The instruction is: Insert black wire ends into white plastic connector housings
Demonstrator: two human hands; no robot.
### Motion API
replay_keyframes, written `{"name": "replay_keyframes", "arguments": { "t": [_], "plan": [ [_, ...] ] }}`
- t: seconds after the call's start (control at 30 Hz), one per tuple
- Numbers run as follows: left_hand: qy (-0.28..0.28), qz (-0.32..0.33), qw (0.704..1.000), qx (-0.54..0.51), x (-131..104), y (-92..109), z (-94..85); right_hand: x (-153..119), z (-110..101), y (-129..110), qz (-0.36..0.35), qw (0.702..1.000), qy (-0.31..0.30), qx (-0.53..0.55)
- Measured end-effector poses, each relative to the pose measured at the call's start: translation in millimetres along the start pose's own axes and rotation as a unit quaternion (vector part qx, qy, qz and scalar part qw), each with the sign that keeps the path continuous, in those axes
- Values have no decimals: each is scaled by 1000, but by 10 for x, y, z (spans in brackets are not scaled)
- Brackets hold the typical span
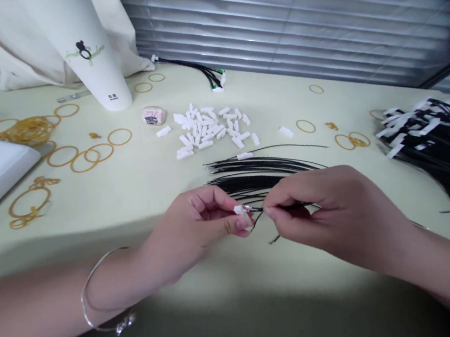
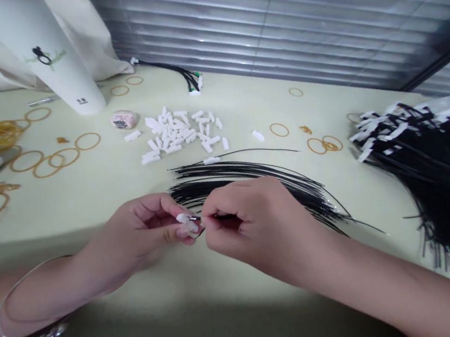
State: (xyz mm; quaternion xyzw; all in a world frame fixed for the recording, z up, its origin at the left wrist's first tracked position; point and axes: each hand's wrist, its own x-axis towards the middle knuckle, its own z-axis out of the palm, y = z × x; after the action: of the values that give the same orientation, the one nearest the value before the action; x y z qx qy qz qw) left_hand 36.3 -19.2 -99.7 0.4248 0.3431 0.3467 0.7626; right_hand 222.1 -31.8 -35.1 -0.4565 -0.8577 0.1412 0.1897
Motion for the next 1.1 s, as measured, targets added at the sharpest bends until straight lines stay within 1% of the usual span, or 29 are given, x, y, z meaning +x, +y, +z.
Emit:
{"name": "replay_keyframes", "arguments": {
  "t": [0.1, 0.2, 0.43, 0.63, 0.83, 0.9, 1.1],
  "plan": [
    [2, 3, 1000, 4, -1, -1, 0, 6, 4, 0, 5, 1000, 5, -2],
    [2, 3, 1000, 4, -4, 2, 3, 12, 15, 5, -12, 1000, 10, -9],
    [1, 7, 1000, 9, 5, 8, 3, 1, 15, 28, -52, 999, -6, -11],
    [1, 13, 1000, 23, -9, 10, 13, 31, -3, 26, -26, 999, -43, 12],
    [4, 18, 999, 32, -2, 10, 26, 38, -7, 17, 23, 997, -73, 24],
    [5, 21, 999, 32, -1, 17, 25, 26, 3, 23, 22, 997, -71, 19],
    [2, 9, 999, 49, -7, 40, 26, 7, 38, 41, -20, 999, -45, 6]
  ]
}}
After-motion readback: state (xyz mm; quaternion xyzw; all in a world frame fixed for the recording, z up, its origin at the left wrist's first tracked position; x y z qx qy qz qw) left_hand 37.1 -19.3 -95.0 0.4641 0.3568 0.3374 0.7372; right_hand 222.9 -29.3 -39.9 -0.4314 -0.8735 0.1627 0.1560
